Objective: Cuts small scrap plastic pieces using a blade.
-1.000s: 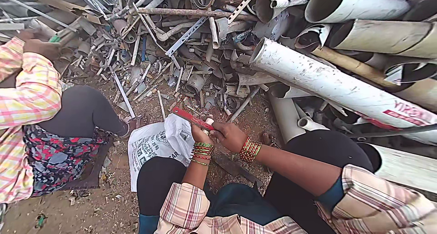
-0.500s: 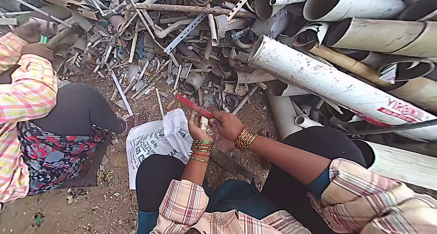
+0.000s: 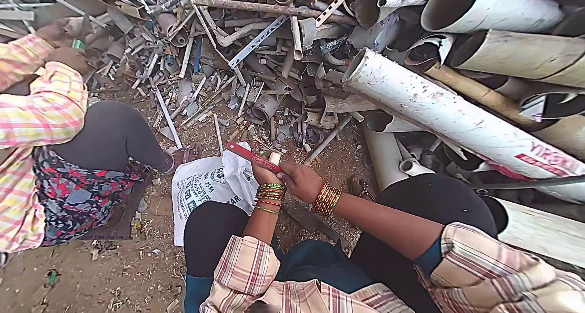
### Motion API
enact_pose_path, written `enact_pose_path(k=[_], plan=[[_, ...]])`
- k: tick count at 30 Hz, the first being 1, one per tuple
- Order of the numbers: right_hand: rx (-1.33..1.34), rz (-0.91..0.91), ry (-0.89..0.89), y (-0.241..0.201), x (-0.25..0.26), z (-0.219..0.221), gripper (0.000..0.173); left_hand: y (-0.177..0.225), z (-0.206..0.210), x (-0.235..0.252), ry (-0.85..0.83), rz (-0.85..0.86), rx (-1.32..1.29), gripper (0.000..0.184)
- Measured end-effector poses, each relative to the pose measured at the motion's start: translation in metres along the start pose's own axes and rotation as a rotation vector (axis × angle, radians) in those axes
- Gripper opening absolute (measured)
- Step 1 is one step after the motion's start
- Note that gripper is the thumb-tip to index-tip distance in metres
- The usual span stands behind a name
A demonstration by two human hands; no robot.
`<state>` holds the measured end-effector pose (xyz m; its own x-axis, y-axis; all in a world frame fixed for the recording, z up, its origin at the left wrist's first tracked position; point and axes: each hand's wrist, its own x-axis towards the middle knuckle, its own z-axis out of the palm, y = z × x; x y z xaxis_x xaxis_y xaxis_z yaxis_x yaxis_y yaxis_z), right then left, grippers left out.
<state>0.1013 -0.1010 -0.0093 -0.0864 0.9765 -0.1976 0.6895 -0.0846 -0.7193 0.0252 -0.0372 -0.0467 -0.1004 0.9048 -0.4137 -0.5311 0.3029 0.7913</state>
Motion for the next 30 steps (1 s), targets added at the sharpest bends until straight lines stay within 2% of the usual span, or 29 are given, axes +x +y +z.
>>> enact_pose_path(k=[5,10,14,16,19,24,26,28,30], plan=[[-0.024,0.053,0.137,0.013,0.007,-0.009,0.027,0.003,0.004,-0.013,-0.02,-0.084,0.099,0.055],[0.004,0.015,0.057,0.01,0.004,-0.002,0.032,0.001,0.004,-0.008,0.031,-0.074,0.024,0.049],[-0.038,0.045,0.13,0.016,0.008,-0.011,0.025,0.003,0.008,-0.012,0.006,-0.091,0.141,0.057],[-0.032,0.035,0.106,0.012,0.005,-0.008,0.028,0.003,0.005,-0.011,0.001,-0.064,0.14,0.06],[0.014,0.008,0.039,0.005,0.001,-0.001,0.033,0.003,0.004,-0.007,0.059,0.025,0.14,0.053],[-0.031,0.054,0.142,0.015,0.008,-0.009,0.025,0.003,0.008,-0.016,0.072,-0.004,0.248,0.047],[-0.003,0.05,0.094,0.009,0.004,-0.007,0.028,0.004,0.007,-0.015,0.087,0.024,0.254,0.043],[0.02,0.047,0.016,0.001,0.001,-0.003,0.033,0.002,0.006,-0.009,0.101,0.07,0.221,0.046],[0.005,0.042,0.027,0.005,0.004,-0.003,0.03,0.002,0.005,-0.009,0.085,0.054,0.222,0.048]])
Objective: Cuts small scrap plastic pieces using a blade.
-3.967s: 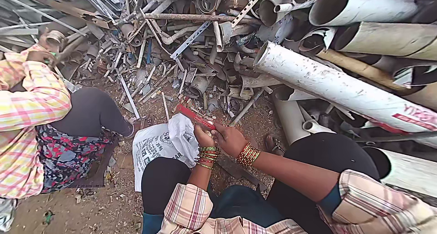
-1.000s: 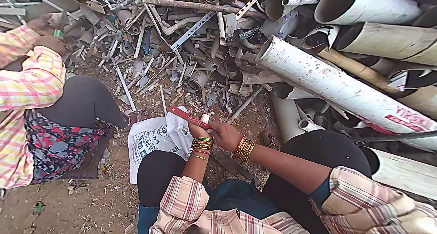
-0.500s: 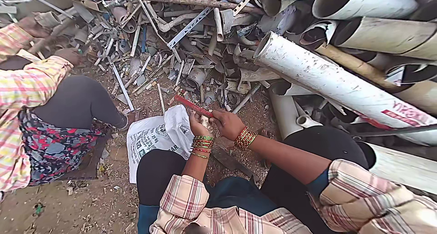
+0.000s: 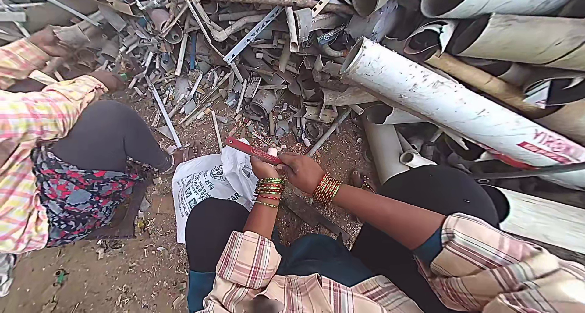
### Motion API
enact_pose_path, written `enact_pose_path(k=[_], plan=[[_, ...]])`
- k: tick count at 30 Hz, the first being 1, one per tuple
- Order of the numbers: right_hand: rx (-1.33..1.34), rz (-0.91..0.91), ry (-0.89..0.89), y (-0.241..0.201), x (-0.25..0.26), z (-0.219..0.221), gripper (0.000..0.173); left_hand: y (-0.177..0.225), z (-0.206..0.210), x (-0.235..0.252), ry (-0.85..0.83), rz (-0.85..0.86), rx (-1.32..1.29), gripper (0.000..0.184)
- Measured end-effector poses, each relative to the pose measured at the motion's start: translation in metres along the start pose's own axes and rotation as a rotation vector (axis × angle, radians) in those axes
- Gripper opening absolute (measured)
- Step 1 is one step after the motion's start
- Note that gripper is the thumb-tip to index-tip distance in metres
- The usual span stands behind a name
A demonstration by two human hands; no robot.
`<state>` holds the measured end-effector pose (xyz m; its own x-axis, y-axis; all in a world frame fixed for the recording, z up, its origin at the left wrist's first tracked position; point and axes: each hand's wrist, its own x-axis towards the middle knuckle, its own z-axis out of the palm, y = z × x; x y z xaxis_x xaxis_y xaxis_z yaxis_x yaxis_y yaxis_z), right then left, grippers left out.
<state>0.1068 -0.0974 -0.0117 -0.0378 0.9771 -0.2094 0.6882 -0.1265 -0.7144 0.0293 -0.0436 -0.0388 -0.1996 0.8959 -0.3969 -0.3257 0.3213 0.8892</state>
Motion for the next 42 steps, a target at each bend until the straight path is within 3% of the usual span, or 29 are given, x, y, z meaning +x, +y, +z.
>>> enact_pose_path(k=[4,10,14,17,20,25,29,33,38,40,42], plan=[[-0.02,0.033,0.103,0.008,0.004,-0.005,0.026,-0.001,0.001,-0.003,-0.057,-0.102,-0.021,0.051],[0.055,-0.037,-0.031,-0.001,-0.002,0.002,0.033,0.002,0.003,0.002,-0.073,-0.096,-0.196,0.053],[0.16,-0.041,0.127,0.014,0.001,-0.01,0.028,-0.001,0.002,0.01,-0.193,-0.211,-0.183,0.06],[0.274,0.05,0.173,0.019,0.001,-0.021,0.03,0.005,0.004,0.004,-0.275,-0.203,-0.137,0.071],[0.339,0.157,0.134,0.021,-0.002,-0.029,0.04,0.007,0.007,-0.007,-0.363,-0.233,-0.129,0.068],[0.568,0.259,0.117,0.016,-0.008,-0.032,0.033,0.008,0.006,-0.017,-0.4,-0.206,0.039,0.041],[0.757,0.285,0.127,0.007,-0.014,-0.038,0.04,0.007,0.003,-0.021,-0.493,-0.107,0.248,0.052],[0.775,0.289,0.014,0.01,-0.015,-0.039,0.04,0.01,0.002,-0.026,-0.478,-0.044,0.446,0.06],[0.683,0.331,0.079,0.013,-0.013,-0.037,0.049,0.003,0.001,-0.017,-0.547,-0.096,0.571,0.069],[0.636,0.312,0.155,0.019,-0.01,-0.04,0.048,-0.015,-0.002,0.0,-0.52,-0.194,0.616,0.077],[0.631,0.31,0.195,0.021,-0.009,-0.047,0.046,-0.035,-0.003,0.018,-0.439,-0.364,0.63,0.07]])
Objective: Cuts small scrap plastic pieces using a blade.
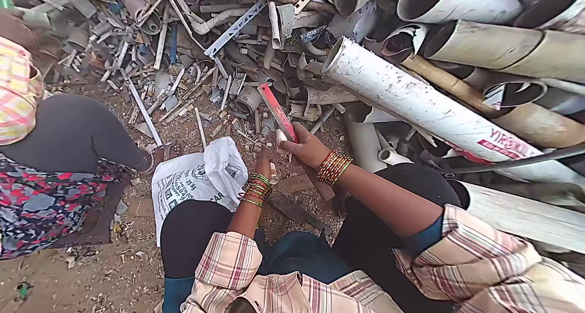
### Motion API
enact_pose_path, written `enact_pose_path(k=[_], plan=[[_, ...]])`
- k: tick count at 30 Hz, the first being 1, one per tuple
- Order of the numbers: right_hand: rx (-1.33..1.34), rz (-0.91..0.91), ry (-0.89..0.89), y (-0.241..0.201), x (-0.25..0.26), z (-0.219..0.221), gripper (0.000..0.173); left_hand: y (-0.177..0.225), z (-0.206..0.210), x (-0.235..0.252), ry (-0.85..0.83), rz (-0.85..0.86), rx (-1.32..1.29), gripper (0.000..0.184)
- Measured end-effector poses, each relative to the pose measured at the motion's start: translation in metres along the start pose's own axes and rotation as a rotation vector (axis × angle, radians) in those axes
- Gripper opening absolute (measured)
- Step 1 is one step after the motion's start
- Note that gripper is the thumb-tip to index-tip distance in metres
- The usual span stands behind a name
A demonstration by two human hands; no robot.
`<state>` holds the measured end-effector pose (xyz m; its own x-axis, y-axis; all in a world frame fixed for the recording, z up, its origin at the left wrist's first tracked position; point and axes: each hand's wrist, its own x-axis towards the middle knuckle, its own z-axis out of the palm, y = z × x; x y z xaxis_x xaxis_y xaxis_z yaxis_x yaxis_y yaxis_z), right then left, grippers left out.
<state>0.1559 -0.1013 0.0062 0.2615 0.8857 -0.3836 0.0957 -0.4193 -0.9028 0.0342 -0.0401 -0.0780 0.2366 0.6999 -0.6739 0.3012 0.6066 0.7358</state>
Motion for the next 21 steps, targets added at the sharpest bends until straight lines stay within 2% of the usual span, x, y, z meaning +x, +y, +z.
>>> enact_pose_path(k=[2,3,5,8,11,15,18,21], plan=[[0.007,-0.008,0.02,-0.004,-0.001,-0.002,0.044,-0.008,0.001,0.018,0.028,-0.15,-0.028,0.058],[0.007,-0.012,0.016,-0.005,-0.002,-0.004,0.043,-0.008,0.001,0.022,0.041,-0.204,-0.026,0.057],[0.013,-0.018,0.007,-0.006,-0.003,-0.007,0.044,-0.006,0.002,0.021,0.064,-0.213,-0.034,0.056],[0.013,-0.002,-0.007,-0.003,-0.003,-0.01,0.044,0.0,0.0,0.015,0.104,-0.093,-0.032,0.06],[-0.03,0.019,-0.03,-0.002,-0.002,-0.012,0.045,0.011,0.0,-0.005,0.088,0.186,-0.026,0.049],[-0.105,0.007,-0.053,0.003,-0.003,-0.004,0.05,0.02,0.013,-0.036,-0.027,0.465,-0.292,0.053],[-0.181,-0.004,-0.132,0.003,-0.009,0.008,0.05,0.02,0.019,-0.044,-0.012,0.49,-0.498,0.05],[-0.249,-0.075,-0.191,-0.004,-0.016,0.013,0.049,0.031,0.018,-0.052,0.07,0.408,-0.676,0.051]])
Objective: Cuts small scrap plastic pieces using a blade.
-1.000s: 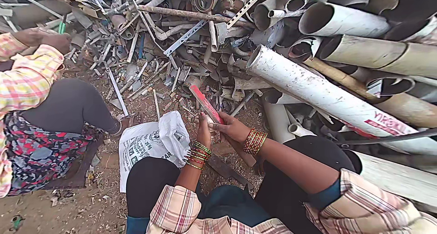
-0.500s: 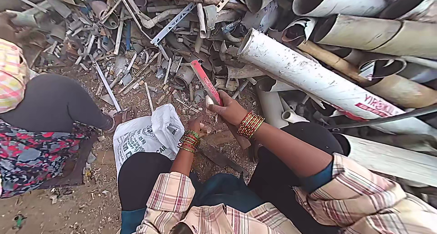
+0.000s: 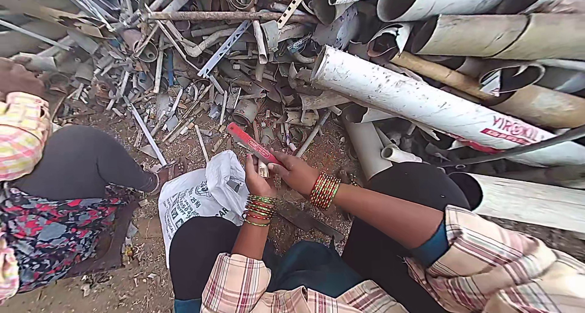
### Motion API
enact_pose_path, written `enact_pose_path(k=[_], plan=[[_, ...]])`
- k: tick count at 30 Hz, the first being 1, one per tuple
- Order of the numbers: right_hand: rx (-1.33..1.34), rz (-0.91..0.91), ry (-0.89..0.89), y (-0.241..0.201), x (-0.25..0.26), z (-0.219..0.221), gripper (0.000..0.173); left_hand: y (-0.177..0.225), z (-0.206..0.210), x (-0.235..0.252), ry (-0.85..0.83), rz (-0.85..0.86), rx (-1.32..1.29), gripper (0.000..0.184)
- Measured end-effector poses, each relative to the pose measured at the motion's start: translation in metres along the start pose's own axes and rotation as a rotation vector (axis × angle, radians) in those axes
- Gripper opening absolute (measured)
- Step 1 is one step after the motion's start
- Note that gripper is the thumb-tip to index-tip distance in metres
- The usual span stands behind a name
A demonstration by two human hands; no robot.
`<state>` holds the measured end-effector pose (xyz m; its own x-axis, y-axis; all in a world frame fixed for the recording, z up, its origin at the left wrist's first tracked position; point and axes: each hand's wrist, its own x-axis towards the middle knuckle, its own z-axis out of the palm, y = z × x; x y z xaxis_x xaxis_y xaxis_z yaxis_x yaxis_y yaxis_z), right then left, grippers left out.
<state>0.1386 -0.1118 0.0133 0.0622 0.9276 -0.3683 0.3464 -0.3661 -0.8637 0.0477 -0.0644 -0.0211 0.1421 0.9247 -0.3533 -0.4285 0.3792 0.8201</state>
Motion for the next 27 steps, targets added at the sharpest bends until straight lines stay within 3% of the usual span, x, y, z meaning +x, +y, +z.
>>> enact_pose_path(k=[5,11,15,18,22,27], plan=[[-0.148,-0.112,0.097,-0.003,0.002,0.0,0.031,0.02,-0.002,0.001,0.073,-0.08,-0.166,0.051],[-0.284,-0.156,-0.035,0.0,0.008,0.016,0.038,0.029,-0.005,0.001,0.193,-0.055,-0.159,0.041],[-0.399,-0.219,-0.094,-0.007,0.001,0.026,0.038,0.028,-0.013,0.009,0.146,0.004,-0.157,0.065],[-0.445,-0.154,-0.027,-0.008,0.009,0.021,0.037,0.027,-0.014,0.01,0.146,0.082,-0.025,0.077],[-0.403,-0.144,0.011,-0.001,0.014,0.03,0.036,0.025,-0.014,0.011,0.216,0.077,0.036,0.08],[-0.445,-0.137,-0.087,-0.007,0.008,0.041,0.037,0.024,-0.016,0.018,0.162,-0.015,-0.146,0.075]])
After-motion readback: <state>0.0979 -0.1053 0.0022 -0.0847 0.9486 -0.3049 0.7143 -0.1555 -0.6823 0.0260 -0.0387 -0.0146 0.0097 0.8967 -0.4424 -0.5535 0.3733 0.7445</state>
